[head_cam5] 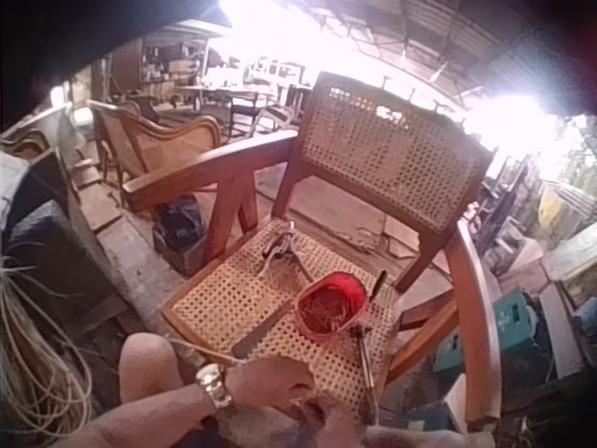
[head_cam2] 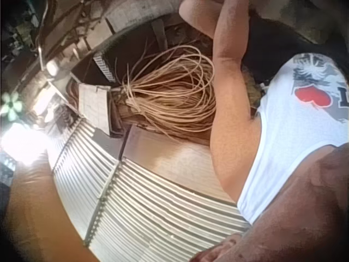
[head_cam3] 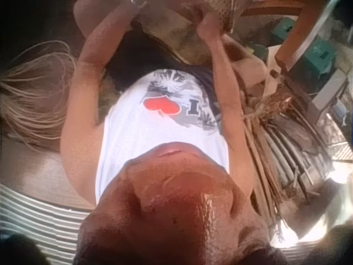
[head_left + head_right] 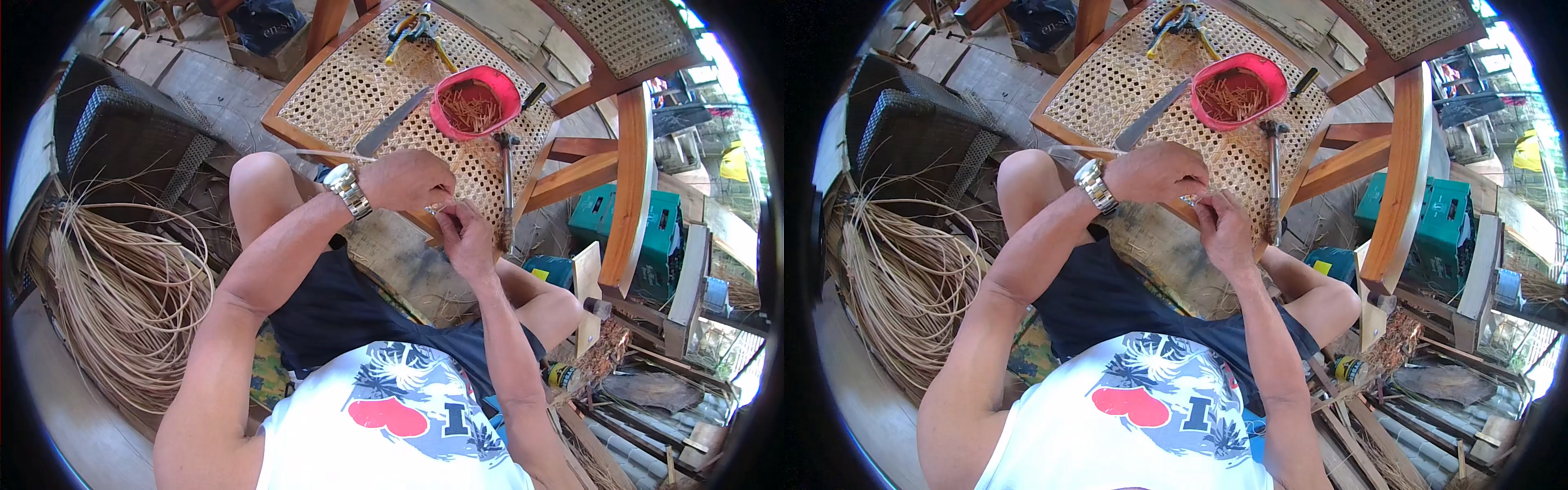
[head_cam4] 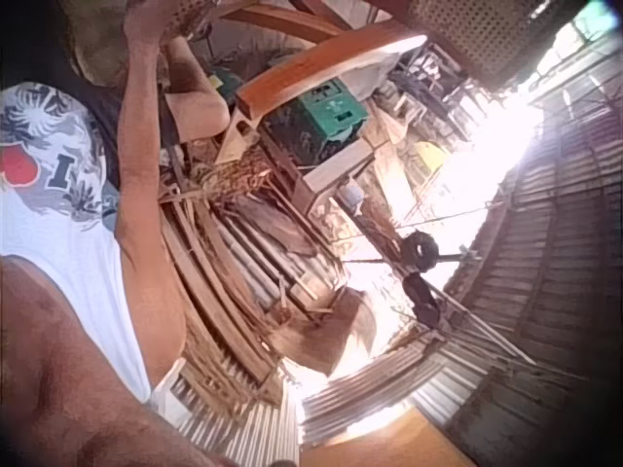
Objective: The person is using small nails and a hammer to secure wicker/rattan caning to a chair frame.
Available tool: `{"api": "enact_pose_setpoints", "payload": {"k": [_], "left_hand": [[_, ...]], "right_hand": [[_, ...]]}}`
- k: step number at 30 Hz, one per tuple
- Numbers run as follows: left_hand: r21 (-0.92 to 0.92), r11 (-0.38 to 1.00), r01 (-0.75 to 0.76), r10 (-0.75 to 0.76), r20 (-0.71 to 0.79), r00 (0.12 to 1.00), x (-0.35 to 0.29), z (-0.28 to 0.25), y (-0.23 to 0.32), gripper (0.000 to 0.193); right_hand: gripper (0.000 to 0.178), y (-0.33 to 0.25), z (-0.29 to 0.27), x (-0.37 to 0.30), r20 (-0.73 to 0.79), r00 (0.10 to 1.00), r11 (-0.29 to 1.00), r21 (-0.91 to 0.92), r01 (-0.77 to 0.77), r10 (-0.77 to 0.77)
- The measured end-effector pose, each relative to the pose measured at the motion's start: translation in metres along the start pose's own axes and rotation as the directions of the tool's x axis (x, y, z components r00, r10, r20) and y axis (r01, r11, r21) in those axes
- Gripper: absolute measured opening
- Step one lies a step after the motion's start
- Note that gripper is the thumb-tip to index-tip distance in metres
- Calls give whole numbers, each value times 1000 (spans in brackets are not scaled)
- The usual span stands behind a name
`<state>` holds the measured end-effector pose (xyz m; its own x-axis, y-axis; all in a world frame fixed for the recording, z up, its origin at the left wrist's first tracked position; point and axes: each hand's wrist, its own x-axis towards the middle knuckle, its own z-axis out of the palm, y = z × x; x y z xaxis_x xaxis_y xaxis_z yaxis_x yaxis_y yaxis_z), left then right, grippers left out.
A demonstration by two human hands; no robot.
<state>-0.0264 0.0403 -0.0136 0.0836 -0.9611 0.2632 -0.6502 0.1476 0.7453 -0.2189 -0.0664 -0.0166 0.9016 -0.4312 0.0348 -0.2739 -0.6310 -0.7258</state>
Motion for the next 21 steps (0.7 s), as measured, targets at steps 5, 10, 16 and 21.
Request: {"api": "enact_pose_setpoints", "payload": {"k": [5,10,16,21], "left_hand": [[80,996,46,-46,-8,999,6,5,2,23],[83,995,54,-52,-32,998,5,3,-2,24],[123,986,113,-111,-28,993,5,0,-2,23],[86,991,102,-102,-2,995,0,-8,-4,24]], "right_hand": [[9,4,7,-1,-68,991,990,-86,113,-119],[11,0,12,0,-72,997,995,-95,-12,5],[12,-4,19,2,-120,990,989,-119,-89,75],[12,-6,18,2,-99,994,969,-246,8,-34]]}}
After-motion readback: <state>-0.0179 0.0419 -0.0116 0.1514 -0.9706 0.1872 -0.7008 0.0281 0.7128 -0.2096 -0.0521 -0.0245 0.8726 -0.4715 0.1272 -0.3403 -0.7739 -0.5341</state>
